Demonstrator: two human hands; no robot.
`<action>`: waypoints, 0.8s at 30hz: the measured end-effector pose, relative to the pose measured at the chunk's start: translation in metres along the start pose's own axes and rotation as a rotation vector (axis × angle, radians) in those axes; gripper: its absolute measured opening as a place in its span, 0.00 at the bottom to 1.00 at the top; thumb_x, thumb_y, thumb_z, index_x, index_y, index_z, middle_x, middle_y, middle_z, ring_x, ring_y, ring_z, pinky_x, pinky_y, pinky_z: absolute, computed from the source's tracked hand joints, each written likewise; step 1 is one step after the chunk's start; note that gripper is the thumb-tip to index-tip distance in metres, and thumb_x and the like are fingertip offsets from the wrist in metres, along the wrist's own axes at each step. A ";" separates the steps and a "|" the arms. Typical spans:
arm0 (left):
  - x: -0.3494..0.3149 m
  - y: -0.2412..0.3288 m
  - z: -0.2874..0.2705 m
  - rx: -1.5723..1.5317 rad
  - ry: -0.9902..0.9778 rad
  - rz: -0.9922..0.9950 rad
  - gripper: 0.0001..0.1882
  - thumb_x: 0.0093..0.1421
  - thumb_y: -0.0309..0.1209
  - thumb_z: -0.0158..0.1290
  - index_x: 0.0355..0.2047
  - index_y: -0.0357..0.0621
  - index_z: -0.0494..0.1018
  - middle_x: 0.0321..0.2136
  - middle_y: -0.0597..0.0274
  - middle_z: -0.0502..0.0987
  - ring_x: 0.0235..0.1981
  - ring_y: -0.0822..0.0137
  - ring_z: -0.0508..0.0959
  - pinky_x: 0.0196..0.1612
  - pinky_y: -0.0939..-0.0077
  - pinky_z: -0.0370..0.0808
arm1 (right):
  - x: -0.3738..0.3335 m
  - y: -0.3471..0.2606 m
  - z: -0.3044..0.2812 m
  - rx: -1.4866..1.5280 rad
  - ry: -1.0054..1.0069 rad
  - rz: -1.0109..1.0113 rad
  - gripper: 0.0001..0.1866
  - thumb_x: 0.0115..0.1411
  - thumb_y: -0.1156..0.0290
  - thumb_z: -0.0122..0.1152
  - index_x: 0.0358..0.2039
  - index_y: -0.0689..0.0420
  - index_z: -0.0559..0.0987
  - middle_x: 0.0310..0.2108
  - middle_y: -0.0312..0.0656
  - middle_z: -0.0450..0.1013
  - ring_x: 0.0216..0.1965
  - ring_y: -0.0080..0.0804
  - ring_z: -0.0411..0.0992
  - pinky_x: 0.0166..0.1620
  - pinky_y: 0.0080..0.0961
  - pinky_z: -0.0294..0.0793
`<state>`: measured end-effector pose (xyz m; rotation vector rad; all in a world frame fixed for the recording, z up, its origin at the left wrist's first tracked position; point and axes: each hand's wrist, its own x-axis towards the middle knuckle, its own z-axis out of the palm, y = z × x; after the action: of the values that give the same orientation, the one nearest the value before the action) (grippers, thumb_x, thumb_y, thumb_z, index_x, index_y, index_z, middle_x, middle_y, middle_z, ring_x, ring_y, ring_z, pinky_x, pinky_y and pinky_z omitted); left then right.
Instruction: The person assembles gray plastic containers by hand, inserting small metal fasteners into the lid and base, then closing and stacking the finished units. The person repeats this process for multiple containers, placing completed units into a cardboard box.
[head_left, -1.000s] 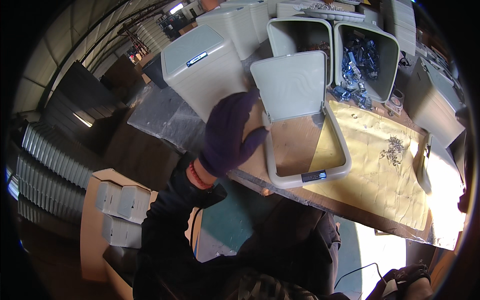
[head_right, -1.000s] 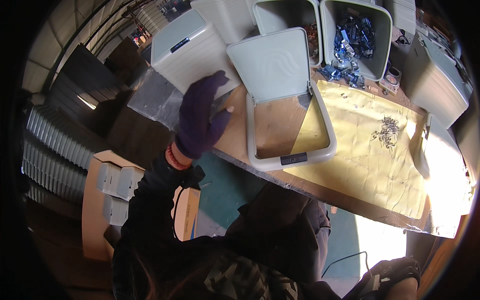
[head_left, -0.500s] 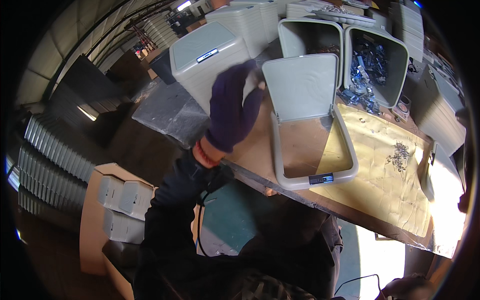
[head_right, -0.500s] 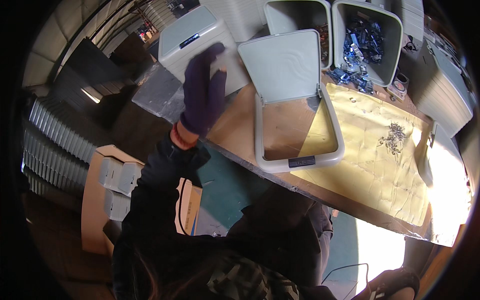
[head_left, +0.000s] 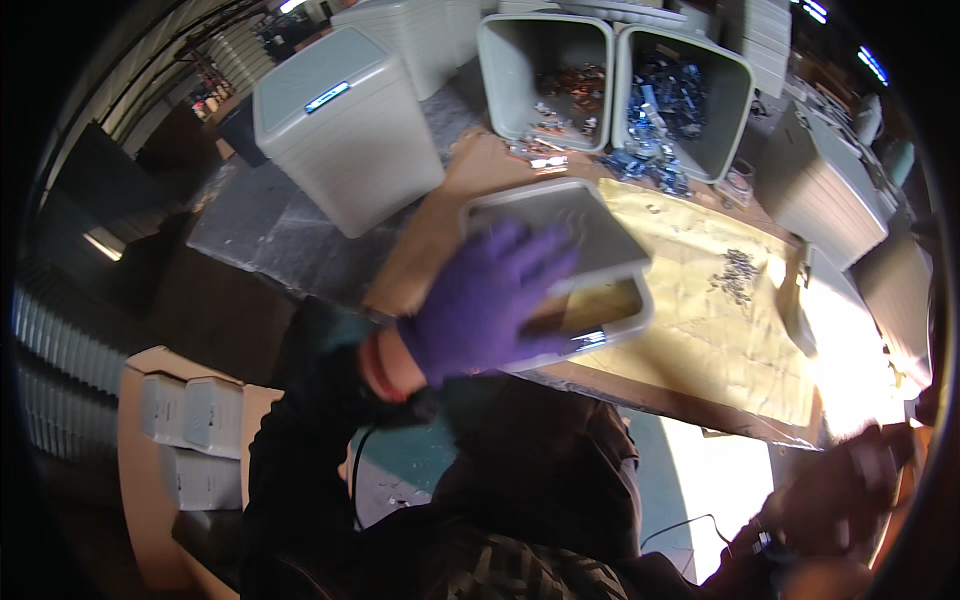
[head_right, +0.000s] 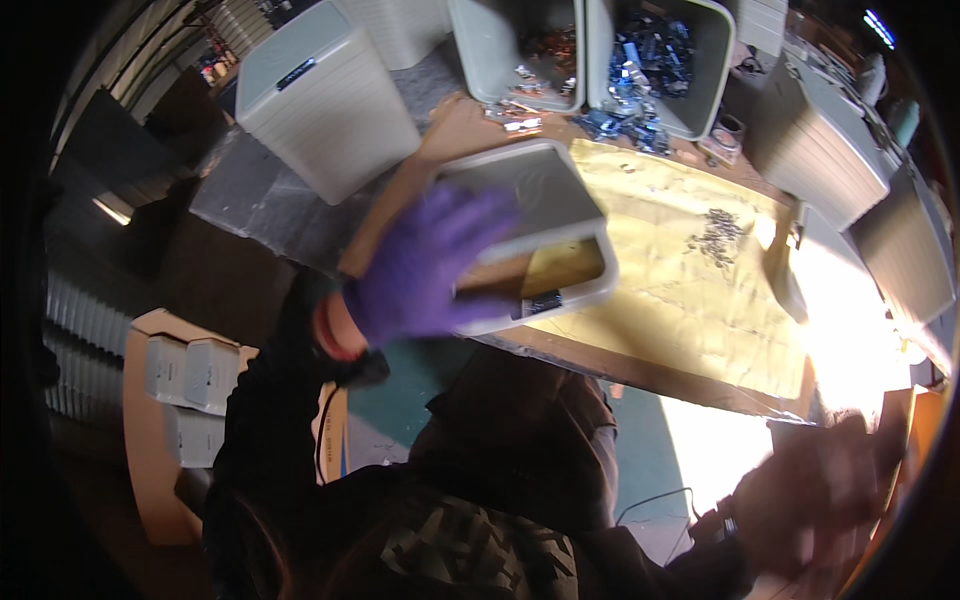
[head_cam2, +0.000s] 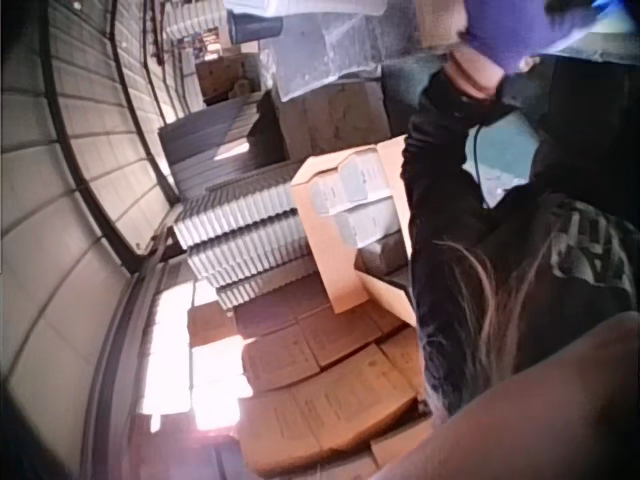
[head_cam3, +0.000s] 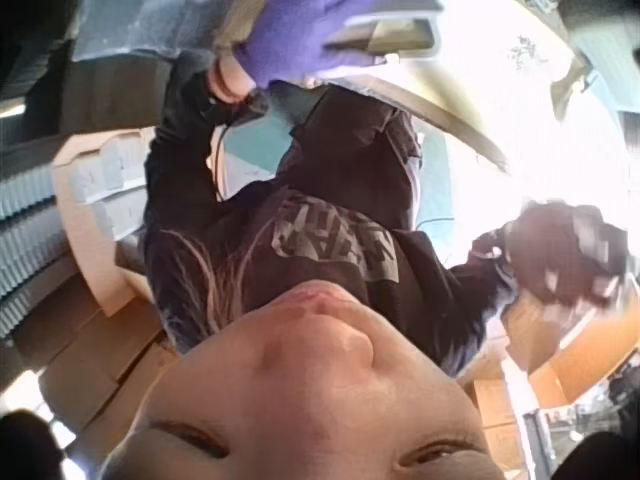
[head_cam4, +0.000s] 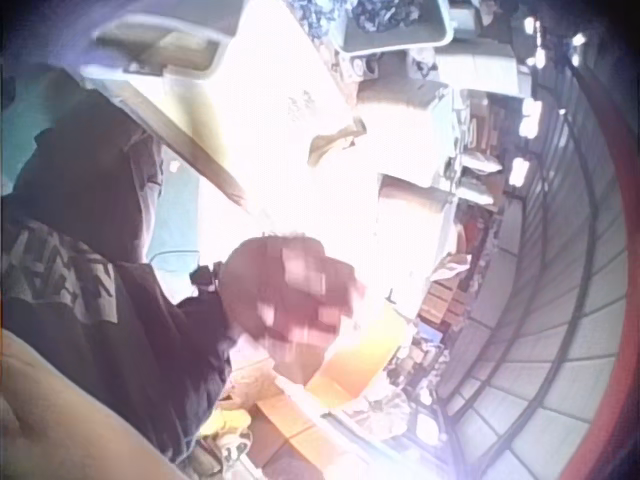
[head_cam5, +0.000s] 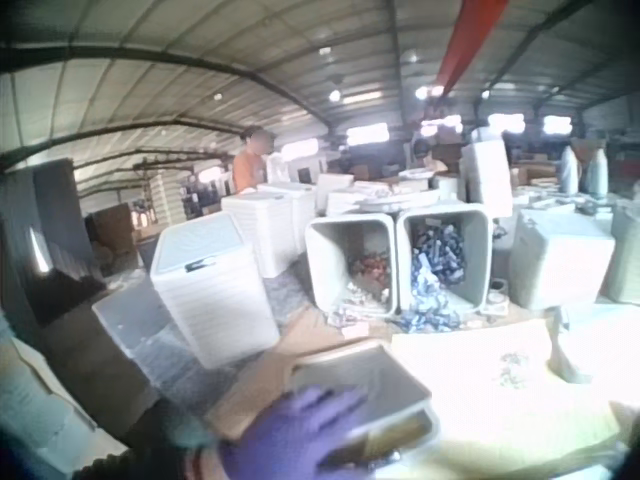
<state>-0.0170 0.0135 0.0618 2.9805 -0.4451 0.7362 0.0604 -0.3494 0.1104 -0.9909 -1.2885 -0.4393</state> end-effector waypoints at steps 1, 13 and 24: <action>-0.010 0.021 0.012 0.051 -0.049 0.010 0.42 0.53 0.63 0.62 0.54 0.39 0.75 0.63 0.56 0.69 0.54 0.54 0.70 0.58 0.57 0.68 | -0.012 0.026 0.004 -0.085 0.032 0.098 0.25 0.70 0.60 0.50 0.62 0.60 0.65 0.53 0.45 0.69 0.52 0.32 0.70 0.50 0.30 0.73; -0.091 0.041 0.053 -0.138 0.059 -0.382 0.40 0.55 0.58 0.62 0.63 0.48 0.73 0.72 0.44 0.54 0.74 0.40 0.50 0.73 0.36 0.39 | -0.073 0.148 0.067 -0.014 -0.509 1.024 0.56 0.55 0.83 0.63 0.75 0.59 0.36 0.68 0.61 0.60 0.56 0.45 0.74 0.57 0.35 0.74; -0.051 -0.218 -0.116 0.398 0.593 -0.408 0.27 0.57 0.45 0.65 0.56 0.55 0.78 0.63 0.51 0.71 0.67 0.42 0.66 0.69 0.39 0.56 | -0.068 0.136 -0.146 -1.156 -0.117 0.552 0.42 0.60 0.82 0.61 0.73 0.60 0.54 0.73 0.54 0.52 0.72 0.44 0.56 0.72 0.36 0.54</action>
<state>-0.0501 0.2478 0.1479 2.7952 0.3661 1.7155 0.2313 -0.4106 0.0028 -2.2856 -0.7254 -0.7063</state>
